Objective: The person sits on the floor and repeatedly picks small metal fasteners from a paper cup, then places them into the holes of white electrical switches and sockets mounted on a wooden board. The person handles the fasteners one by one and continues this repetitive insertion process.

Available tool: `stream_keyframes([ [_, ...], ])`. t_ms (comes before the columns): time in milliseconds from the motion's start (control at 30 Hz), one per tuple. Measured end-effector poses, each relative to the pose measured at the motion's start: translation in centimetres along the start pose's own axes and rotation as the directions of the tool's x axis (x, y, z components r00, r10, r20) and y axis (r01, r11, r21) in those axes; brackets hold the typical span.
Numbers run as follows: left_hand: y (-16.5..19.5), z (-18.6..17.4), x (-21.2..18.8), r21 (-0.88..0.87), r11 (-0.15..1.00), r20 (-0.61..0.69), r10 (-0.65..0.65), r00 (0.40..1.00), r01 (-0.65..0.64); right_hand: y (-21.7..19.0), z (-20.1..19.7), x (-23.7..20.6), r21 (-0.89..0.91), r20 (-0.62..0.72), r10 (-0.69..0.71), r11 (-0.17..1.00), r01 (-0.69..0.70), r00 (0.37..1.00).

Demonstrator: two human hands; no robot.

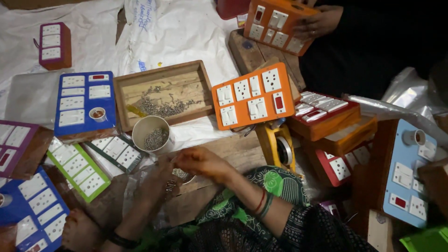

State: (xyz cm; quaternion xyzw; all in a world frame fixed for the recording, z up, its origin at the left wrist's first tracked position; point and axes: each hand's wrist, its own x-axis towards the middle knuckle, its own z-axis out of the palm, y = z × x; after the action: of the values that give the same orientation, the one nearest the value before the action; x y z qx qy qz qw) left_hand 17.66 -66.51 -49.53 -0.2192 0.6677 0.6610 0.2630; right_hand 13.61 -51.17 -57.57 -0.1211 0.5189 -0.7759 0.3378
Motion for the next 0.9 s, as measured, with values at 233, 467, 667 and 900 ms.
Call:
stream_keyframes([
  [233,-0.9,-0.3,0.2,-0.054,0.997,0.021,0.053,0.998,-0.052,0.7,1.5,-0.1,-0.719,0.125,-0.151,0.667,0.194,0.981],
  [467,-0.8,0.1,0.2,-0.159,0.985,0.029,0.078,0.997,-0.072,1.4,1.3,-0.2,-0.702,0.164,-0.208,0.663,0.262,0.964],
  [667,0.2,0.4,-0.2,-0.012,1.0,-0.101,0.003,0.995,-0.005,0.8,2.0,-0.3,-0.573,0.069,-0.211,0.792,0.212,0.975],
  [900,0.4,0.0,-0.5,-0.178,0.984,-0.007,-0.007,1.0,0.006,-0.6,3.7,-0.2,-0.586,-0.016,-0.189,0.797,0.144,0.982],
])
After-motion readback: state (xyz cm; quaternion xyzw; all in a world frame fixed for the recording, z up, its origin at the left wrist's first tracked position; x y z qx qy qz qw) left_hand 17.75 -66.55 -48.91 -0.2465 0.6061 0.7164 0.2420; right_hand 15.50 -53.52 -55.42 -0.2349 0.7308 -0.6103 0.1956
